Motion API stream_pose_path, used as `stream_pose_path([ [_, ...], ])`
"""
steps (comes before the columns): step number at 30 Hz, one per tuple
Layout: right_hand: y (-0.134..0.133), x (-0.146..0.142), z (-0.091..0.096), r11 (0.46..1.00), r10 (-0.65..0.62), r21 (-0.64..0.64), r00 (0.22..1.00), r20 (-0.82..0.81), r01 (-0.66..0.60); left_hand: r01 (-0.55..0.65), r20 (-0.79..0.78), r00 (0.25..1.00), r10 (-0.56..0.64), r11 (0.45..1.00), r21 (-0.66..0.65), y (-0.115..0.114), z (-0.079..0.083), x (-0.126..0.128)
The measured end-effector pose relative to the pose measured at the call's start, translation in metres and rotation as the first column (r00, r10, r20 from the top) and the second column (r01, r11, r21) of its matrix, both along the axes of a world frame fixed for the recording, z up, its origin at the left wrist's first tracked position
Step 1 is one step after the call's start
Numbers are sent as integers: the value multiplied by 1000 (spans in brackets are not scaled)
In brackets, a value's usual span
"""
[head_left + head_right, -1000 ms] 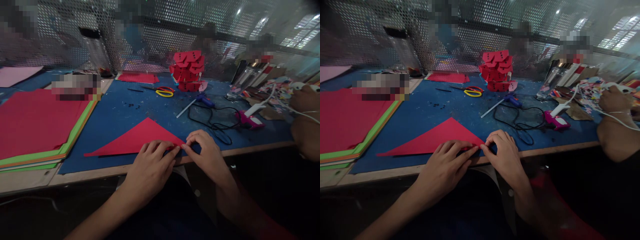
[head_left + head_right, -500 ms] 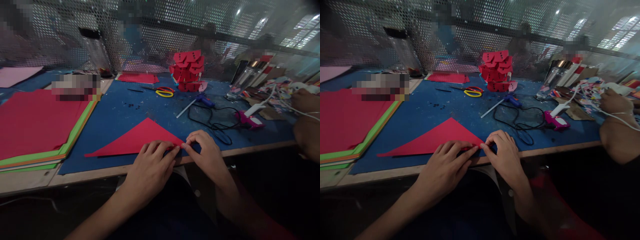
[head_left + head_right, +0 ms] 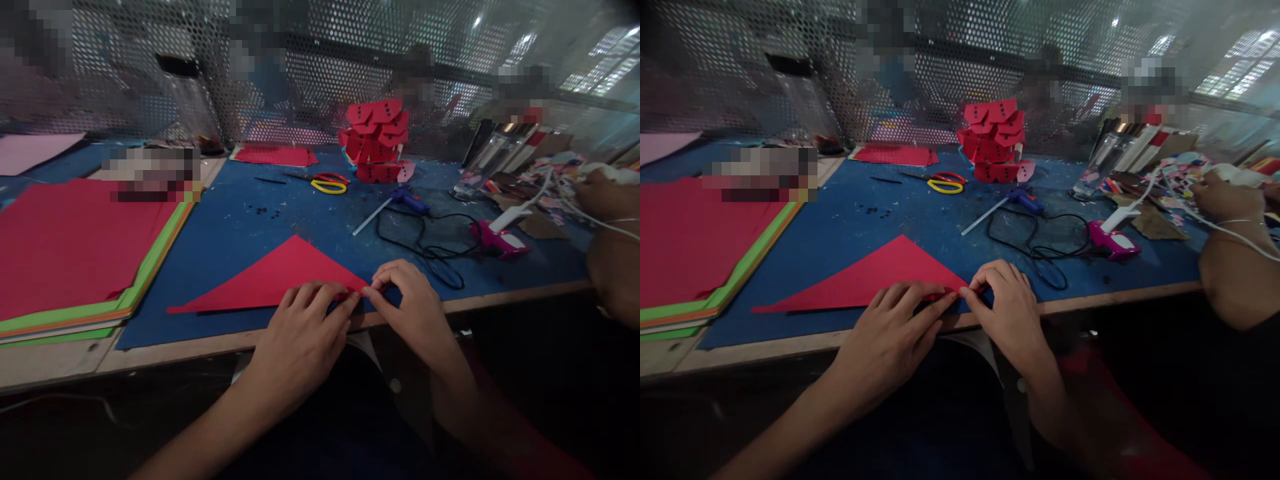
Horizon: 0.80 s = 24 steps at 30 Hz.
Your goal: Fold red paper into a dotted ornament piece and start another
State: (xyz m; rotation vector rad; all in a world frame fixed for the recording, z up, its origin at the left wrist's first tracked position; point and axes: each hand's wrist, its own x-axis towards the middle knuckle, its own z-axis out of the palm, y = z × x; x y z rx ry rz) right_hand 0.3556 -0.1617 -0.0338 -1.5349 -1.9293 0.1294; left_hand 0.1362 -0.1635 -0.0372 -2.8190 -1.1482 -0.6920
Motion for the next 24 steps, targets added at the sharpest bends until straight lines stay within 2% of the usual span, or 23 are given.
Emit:
stream_pose_path([
  [24,0,2,3,998,20,-50,997,-71,-23,-7,2,1000,7,1000,5,-2,4,2],
])
